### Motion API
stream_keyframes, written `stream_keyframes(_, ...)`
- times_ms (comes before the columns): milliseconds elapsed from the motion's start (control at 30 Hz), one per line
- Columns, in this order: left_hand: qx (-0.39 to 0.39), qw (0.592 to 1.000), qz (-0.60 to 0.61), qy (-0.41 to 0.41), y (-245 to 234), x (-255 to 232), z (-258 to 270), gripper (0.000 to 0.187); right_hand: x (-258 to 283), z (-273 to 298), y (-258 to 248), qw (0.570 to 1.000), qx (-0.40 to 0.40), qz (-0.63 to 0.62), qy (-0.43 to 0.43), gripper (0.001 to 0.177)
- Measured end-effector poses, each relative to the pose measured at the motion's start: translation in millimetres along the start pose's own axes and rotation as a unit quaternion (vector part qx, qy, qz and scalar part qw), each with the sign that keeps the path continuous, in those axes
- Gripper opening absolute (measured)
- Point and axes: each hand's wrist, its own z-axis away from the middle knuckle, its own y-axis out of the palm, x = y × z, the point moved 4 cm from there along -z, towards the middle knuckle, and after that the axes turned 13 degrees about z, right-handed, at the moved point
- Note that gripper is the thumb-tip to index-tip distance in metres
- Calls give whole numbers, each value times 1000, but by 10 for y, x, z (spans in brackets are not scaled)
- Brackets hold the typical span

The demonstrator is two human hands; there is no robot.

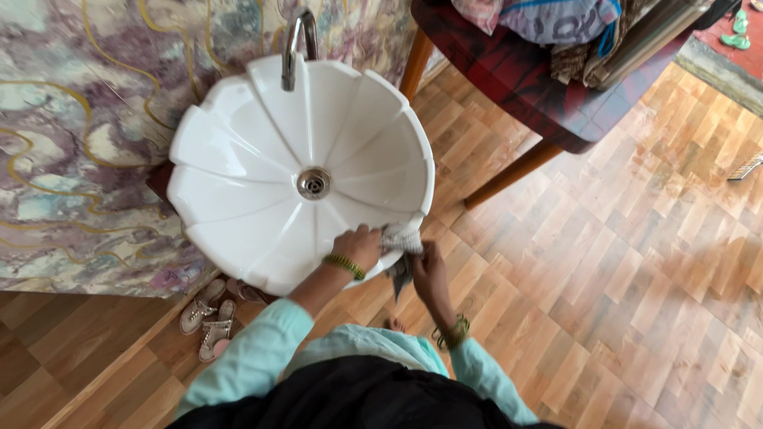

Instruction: The person wipes the interior and exterior surfaces of a white flower-shaped pedestal sink using a cloth.

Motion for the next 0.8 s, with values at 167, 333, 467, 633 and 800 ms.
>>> stream_keyframes(167,-13,1000,-8,24,80,27,35,34,-18,77,53,998,27,-55,0,21)
stream_keyframes(333,-66,998,-11,2,78,-81,-344,34,12,-279,-39,996,1,88,4,28)
stream_keyframes(467,-102,995,-19,-10,88,-177,-495,38,98,-457,-206,973,-103,103,-178,27)
stream_keyframes(633,11,1000,-12,-23,101,-33,-317,36,-203,-409,-91,997,50,36,-36,21)
stream_keyframes(800,42,998,-35,-28,40,69,75,36,-329,-61,116,982,177,-71,7,20)
